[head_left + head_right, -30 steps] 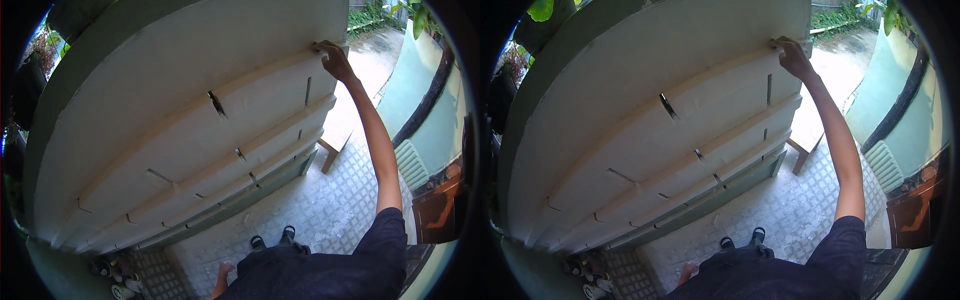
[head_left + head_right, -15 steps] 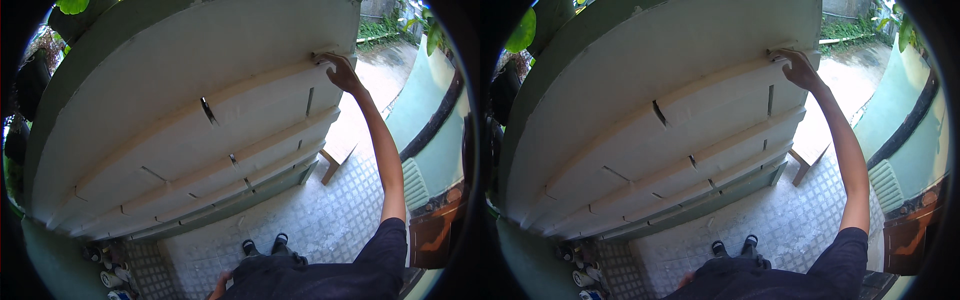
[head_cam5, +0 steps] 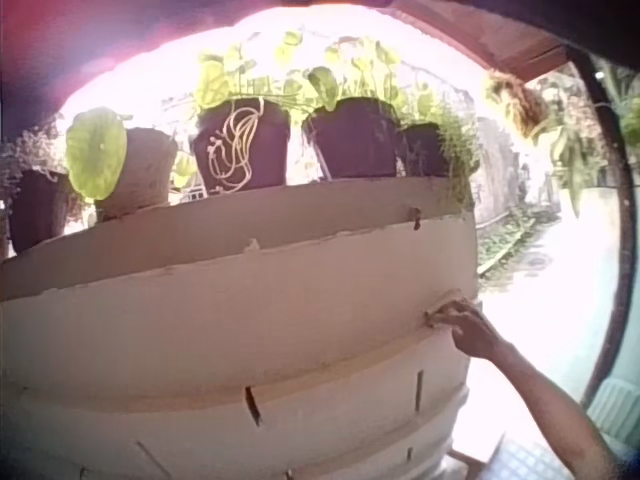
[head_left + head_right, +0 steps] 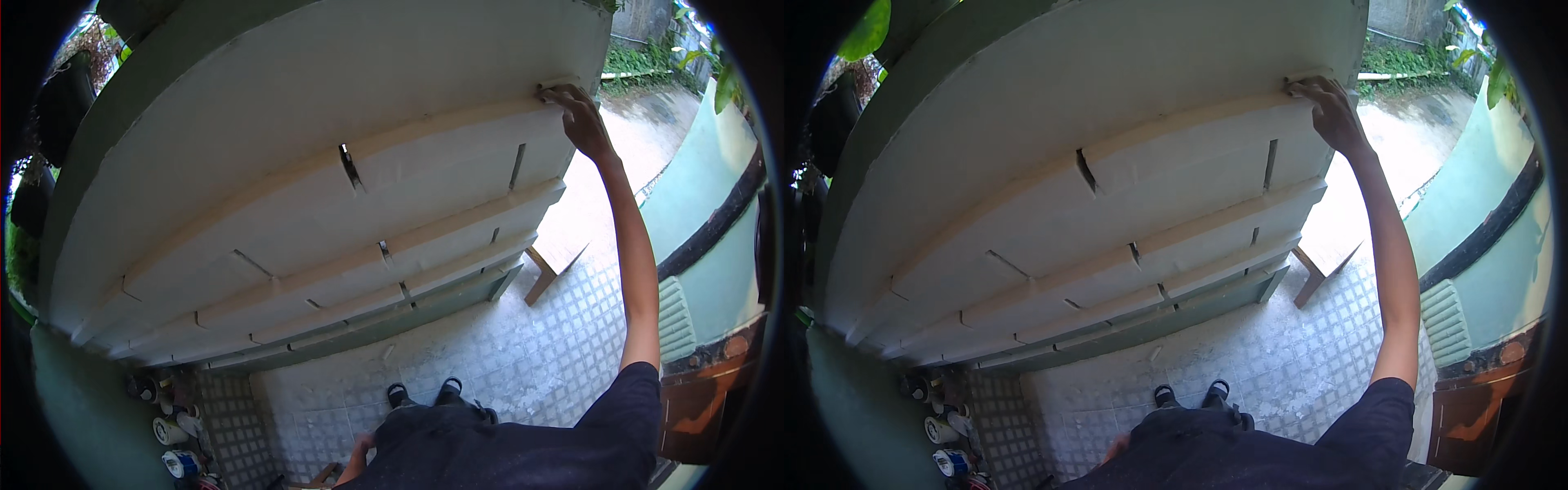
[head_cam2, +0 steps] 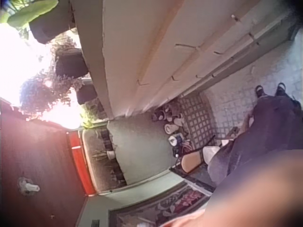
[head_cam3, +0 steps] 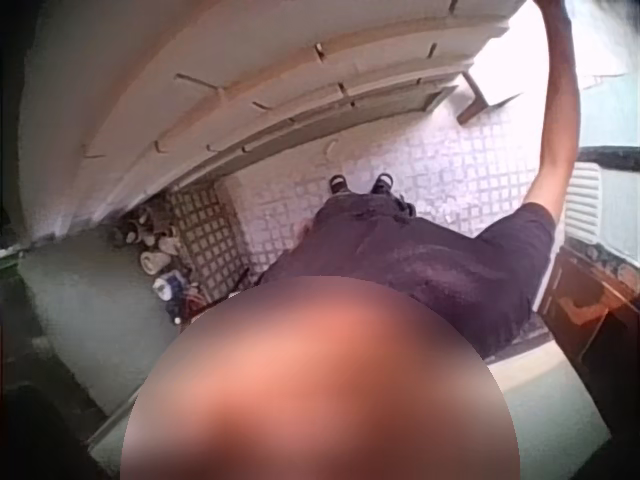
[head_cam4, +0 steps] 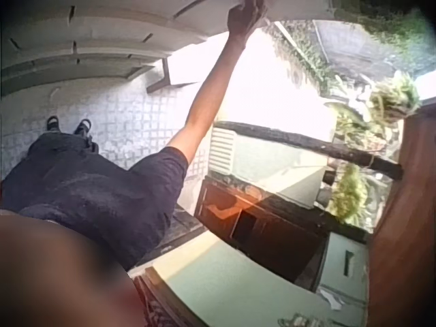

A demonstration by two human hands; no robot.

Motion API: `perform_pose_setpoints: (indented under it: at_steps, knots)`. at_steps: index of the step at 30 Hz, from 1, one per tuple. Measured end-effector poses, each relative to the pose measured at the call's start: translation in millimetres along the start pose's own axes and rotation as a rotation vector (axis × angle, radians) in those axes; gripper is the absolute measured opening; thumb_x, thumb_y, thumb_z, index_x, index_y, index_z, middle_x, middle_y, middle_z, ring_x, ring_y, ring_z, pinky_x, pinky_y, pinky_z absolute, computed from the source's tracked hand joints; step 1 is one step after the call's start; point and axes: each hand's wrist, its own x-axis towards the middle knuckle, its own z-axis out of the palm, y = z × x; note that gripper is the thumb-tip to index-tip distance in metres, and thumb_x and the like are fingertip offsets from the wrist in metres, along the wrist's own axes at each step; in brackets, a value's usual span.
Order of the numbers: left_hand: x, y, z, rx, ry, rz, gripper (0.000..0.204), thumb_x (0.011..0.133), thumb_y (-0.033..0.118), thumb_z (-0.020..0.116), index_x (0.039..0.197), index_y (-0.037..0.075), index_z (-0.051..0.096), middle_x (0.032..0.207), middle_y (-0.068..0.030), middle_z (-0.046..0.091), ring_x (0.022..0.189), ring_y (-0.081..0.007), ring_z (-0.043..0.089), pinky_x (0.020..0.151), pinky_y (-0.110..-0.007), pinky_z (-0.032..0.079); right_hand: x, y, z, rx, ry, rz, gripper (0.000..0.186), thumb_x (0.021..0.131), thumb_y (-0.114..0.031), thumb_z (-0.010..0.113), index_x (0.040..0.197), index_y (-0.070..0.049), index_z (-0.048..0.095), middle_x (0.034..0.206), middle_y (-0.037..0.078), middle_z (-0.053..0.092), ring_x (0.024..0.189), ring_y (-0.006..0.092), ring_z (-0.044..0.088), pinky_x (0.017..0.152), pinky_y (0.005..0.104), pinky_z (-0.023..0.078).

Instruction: Repairing or preparing a wall using a putty knife and sandpaper.

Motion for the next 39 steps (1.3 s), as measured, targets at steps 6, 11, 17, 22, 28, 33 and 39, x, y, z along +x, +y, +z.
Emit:
perform_pose_setpoints:
  at_steps: [6, 11, 17, 22, 28, 33, 39]
  knots:
    - [-107.9, -30.6, 58.3, 0.06, 0.025, 0.019, 0.035, 0.083, 0.038, 0.054, 0.099, 0.009, 0.065, 0.103, -0.0177, 0.064, 0.095, -0.0381, 0.062, 0.076, -0.047, 0.05, -4.6, 36.9, -13.0, 0.085, -0.067, 0.229, 0.033, 0.076, 0.003, 0.056, 0.105, -0.005, 0.067, 0.113, 0.011, 0.061, 0.11, 0.0288, 0.056, 0.099, 0.0367, 0.042]
    - [25.4, -7.0, 18.0, 0.109, 0.101, -0.006, 0.034, 0.083, 0.035, 0.054, 0.099, 0.008, 0.065, 0.105, -0.0186, 0.064, 0.097, -0.0377, 0.061, 0.077, -0.047, 0.05, 11.1, 10.9, -1.1, 0.353, -0.168, 0.312, 0.025, 0.082, -0.007, 0.062, 0.106, -0.006, 0.067, 0.112, 0.01, 0.063, 0.107, 0.0252, 0.058, 0.098, 0.0352, 0.042]
    - [31.7, -16.0, 0.1, 0.156, -0.087, -0.012, 0.037, 0.082, 0.04, 0.054, 0.102, 0.011, 0.065, 0.101, -0.0161, 0.066, 0.093, -0.0357, 0.063, 0.074, -0.045, 0.05, 23.0, -89.2, 29.2, 0.305, -0.097, 0.047, 0.019, 0.086, -0.015, 0.063, 0.103, -0.012, 0.07, 0.111, 0.011, 0.064, 0.109, 0.028, 0.057, 0.099, 0.0374, 0.042]
    - [29.9, -40.9, -27.2, 0.109, -0.043, 0.049, 0.037, 0.081, 0.04, 0.057, 0.1, 0.009, 0.065, 0.1, -0.017, 0.066, 0.09, -0.0357, 0.064, 0.073, -0.044, 0.051, 40.8, -161.2, 50.5, 0.356, -0.043, -0.058, 0.019, 0.086, -0.012, 0.061, 0.103, -0.008, 0.069, 0.103, 0.012, 0.065, 0.1, 0.0283, 0.06, 0.091, 0.0384, 0.046]
    - [23.6, -33.5, -80.7, -0.469, 0.245, -0.051, 0.032, 0.082, 0.033, 0.058, 0.098, 0.006, 0.066, 0.097, -0.0185, 0.066, 0.085, -0.0351, 0.065, 0.071, -0.043, 0.052, 28.3, -92.3, 27.0, 0.296, -0.031, 0.092, 0.018, 0.085, -0.007, 0.06, 0.102, -0.004, 0.066, 0.103, 0.013, 0.065, 0.1, 0.0297, 0.06, 0.089, 0.0385, 0.046]
    - [25.3, -33.7, -88.0, -0.783, 0.124, -0.288, 0.026, 0.078, 0.023, 0.063, 0.096, 0.005, 0.066, 0.094, -0.0166, 0.066, 0.085, -0.0327, 0.065, 0.07, -0.042, 0.052, 32.6, -151.4, 71.4, 0.121, 0.088, -0.06, 0.027, 0.09, -0.026, 0.055, 0.105, -0.004, 0.062, 0.107, 0.016, 0.06, 0.109, 0.0312, 0.052, 0.096, 0.0429, 0.039]
    - [26.9, -60.7, -88.4, 0.218, 0.013, 0.21, 0.025, 0.074, 0.019, 0.068, 0.094, 0.005, 0.066, 0.095, -0.0169, 0.066, 0.081, -0.0309, 0.066, 0.069, -0.04, 0.053, 31.8, -133.9, 74.8, -0.205, 0.035, -0.244, 0.029, 0.093, -0.025, 0.046, 0.115, -0.013, 0.063, 0.115, 0.01, 0.058, 0.113, 0.0288, 0.048, 0.1, 0.0448, 0.035]
